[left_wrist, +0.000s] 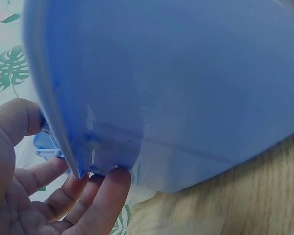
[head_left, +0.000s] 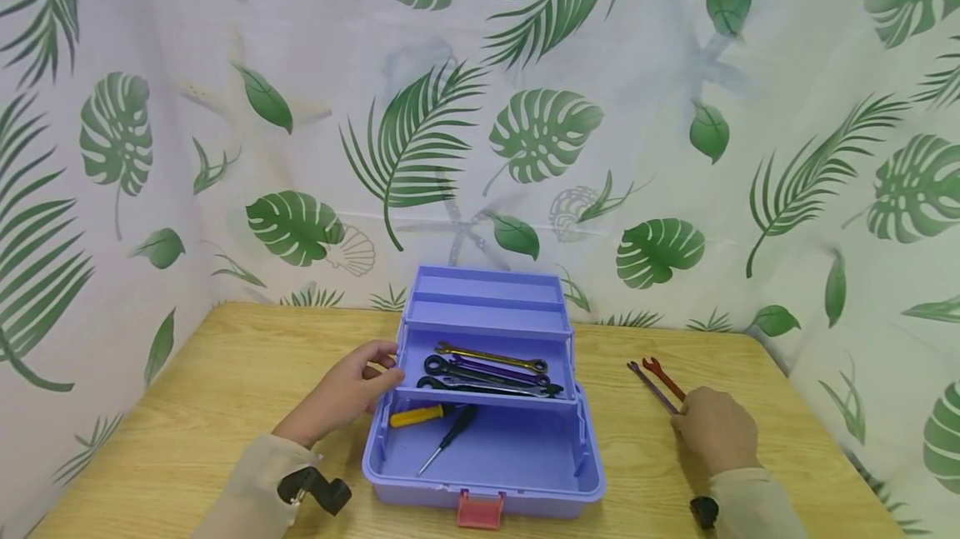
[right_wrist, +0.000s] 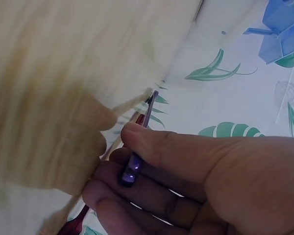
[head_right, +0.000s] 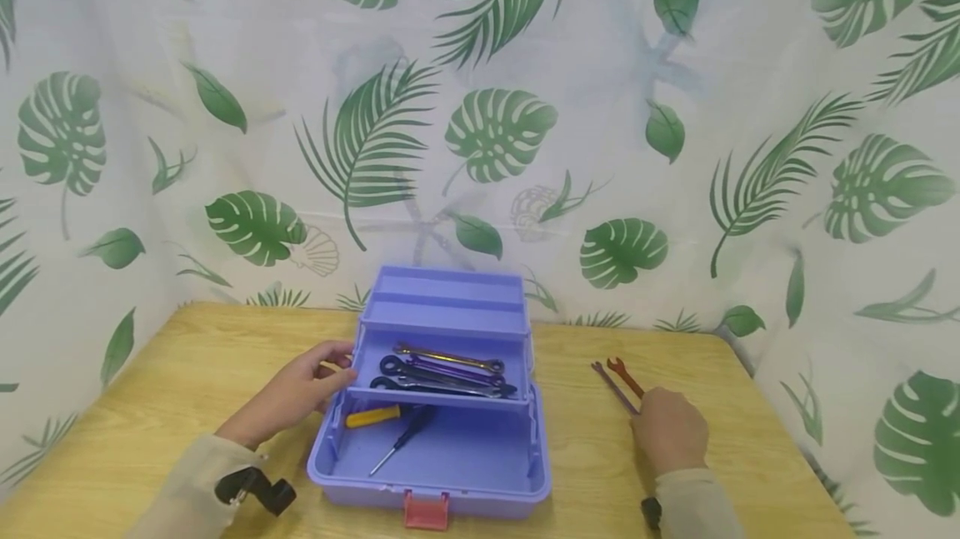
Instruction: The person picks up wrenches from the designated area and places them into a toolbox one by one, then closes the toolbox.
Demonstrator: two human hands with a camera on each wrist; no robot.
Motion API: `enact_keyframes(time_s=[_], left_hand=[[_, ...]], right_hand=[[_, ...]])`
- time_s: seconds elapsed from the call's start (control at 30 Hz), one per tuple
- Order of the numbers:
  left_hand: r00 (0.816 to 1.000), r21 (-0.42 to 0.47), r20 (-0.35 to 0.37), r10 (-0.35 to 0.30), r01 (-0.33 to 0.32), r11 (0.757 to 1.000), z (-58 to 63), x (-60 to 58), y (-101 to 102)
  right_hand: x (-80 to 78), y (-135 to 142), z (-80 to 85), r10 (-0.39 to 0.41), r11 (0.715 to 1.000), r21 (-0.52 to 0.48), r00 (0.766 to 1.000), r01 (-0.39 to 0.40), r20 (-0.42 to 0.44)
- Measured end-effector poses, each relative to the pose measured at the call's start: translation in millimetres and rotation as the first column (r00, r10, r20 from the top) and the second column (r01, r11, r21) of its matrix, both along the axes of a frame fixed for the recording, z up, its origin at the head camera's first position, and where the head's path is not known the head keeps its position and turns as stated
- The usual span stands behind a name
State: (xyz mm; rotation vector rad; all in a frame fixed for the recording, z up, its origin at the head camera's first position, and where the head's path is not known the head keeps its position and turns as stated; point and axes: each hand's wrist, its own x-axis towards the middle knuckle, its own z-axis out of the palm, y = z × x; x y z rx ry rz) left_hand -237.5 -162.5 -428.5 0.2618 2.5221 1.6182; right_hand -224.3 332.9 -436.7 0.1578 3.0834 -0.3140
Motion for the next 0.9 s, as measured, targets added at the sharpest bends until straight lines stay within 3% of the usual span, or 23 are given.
enact_keyframes(time_s=[0.33, 0.47, 0.57, 0.63, 0.73, 0.83, 0.9], left_hand=[[1.000, 0.009, 0.001, 0.001, -0.001, 1.000, 0.0, 0.5, -0.7], [1.000, 0.016, -0.002, -0.008, 0.008, 1.000, -0.2, -0.3, -0.8], [1.000, 0.015, -0.004, -0.011, 0.011, 1.000, -0.7, -0.9, -1.1], [1.000, 0.012, -0.003, -0.010, 0.010, 1.000, -0.9, -1.2, -1.0], [1.000, 0.009, -0.001, -0.007, 0.007, 1.000, -1.0, -1.3, -0.7], [1.000, 0.006, 0.005, 0.000, 0.000, 1.000, -0.6, -0.4, -0.3], [1.000, 0.007, 0.005, 0.002, -0.002, 1.000, -0.2, 0.2, -0.5]], right_hand=[[-2.9, -6.0, 3.4, 0.022, 0.995, -0.099, 0.999, -0.019, 0.024], [-6.6, -10.9, 2.4, 0.028, 0.995, -0.098, 0.997, -0.035, -0.070], [-7.3, -14.8, 2.8, 0.032, 0.995, -0.087, 0.979, -0.050, -0.200], [-7.2, -17.6, 3.1, 0.038, 0.995, -0.081, 0.956, -0.064, -0.289], [-6.6, -22.4, 3.1, 0.045, 0.993, -0.078, 0.901, -0.086, -0.431], [-7.2, -26.8, 3.2, 0.062, 0.990, -0.068, 0.823, -0.122, -0.564], [-7.5, -29.2, 2.5, 0.080, 0.986, -0.059, 0.752, -0.156, -0.655]])
